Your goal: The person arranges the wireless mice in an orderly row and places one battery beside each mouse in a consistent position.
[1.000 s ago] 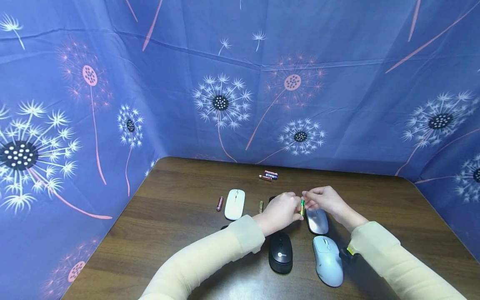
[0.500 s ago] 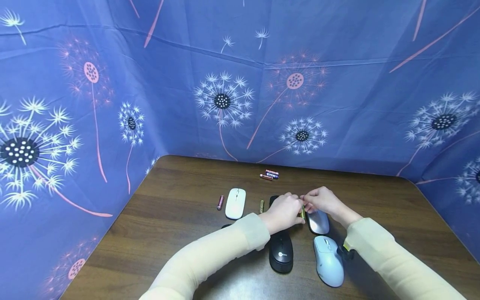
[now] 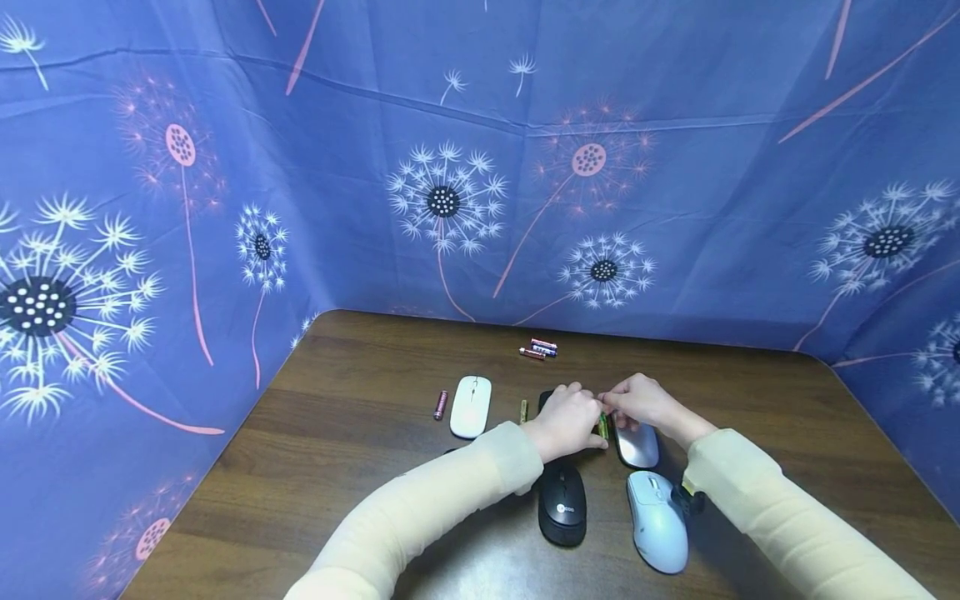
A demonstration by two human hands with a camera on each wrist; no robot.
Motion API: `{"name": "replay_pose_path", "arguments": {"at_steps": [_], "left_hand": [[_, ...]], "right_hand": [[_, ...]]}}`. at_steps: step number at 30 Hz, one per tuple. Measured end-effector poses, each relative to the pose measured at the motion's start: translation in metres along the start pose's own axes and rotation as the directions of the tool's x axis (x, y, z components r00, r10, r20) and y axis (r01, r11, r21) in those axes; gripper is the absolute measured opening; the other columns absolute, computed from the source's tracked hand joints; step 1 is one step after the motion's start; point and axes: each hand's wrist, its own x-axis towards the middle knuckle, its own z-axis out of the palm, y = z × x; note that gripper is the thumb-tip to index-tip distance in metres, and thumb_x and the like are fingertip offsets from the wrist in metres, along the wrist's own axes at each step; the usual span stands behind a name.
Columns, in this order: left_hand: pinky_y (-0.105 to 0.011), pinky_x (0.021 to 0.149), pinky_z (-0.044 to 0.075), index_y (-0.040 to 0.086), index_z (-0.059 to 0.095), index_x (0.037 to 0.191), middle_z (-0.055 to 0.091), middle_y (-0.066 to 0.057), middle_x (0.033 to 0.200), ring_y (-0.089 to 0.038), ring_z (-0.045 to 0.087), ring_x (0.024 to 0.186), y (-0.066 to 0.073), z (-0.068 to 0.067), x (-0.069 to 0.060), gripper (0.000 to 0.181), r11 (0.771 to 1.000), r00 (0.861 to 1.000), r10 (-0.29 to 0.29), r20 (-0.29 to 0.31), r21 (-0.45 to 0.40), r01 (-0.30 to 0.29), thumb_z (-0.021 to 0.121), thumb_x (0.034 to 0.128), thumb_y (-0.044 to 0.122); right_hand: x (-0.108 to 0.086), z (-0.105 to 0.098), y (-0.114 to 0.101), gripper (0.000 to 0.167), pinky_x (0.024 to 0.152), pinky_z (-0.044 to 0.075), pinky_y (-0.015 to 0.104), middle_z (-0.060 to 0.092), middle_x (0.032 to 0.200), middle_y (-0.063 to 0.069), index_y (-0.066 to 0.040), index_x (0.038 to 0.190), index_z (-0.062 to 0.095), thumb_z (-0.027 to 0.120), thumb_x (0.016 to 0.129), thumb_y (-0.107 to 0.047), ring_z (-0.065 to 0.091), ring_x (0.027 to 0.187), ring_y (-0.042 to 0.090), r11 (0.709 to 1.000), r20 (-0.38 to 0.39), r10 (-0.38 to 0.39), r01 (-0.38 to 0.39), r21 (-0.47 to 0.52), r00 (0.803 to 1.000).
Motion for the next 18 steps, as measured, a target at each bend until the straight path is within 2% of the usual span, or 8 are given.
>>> {"name": "replay_pose_path", "arguments": {"at_steps": [3,11,18], "left_hand": [[-0.024,0.072,0.043,0.030,0.070,0.074,0.065,0.012,0.088,-0.009,0.051,0.082,-0.0002,0.0013,0.0013,0.030,1.000,1.000,0.002,0.010,0.007,-0.002,0.069,0.0749,0.059],[-0.024,0.072,0.043,0.029,0.070,0.102,0.067,0.010,0.097,-0.010,0.052,0.085,0.0024,0.0071,0.0031,0.042,0.998,1.000,0.000,-0.004,0.065,0.000,0.069,0.0740,0.061],[-0.024,0.071,0.042,0.027,0.070,0.096,0.067,0.009,0.097,-0.011,0.051,0.085,0.0020,0.0057,0.0020,0.037,0.998,1.000,-0.001,0.005,0.056,0.000,0.069,0.0762,0.058]], "right_hand": [[0.0010,0.0003,0.0005,0.027,0.042,0.041,0.022,0.057,0.051,0.000,0.002,0.080,0.071,0.056,0.092,-0.018,0.048,0.043,0.007,0.999,-0.005,-0.010,0.010,-0.049,1.000],[0.0028,0.0020,0.0012,0.028,0.037,0.029,0.016,0.050,0.044,-0.003,-0.002,0.076,0.072,0.055,0.091,-0.019,0.035,0.035,0.003,0.986,-0.012,-0.059,0.056,-0.155,0.998],[0.0056,0.0042,0.0042,0.029,0.040,0.029,0.020,0.045,0.041,-0.005,-0.005,0.071,0.071,0.056,0.090,-0.019,0.040,0.040,0.006,0.971,-0.018,-0.107,0.100,-0.219,0.994]]}}
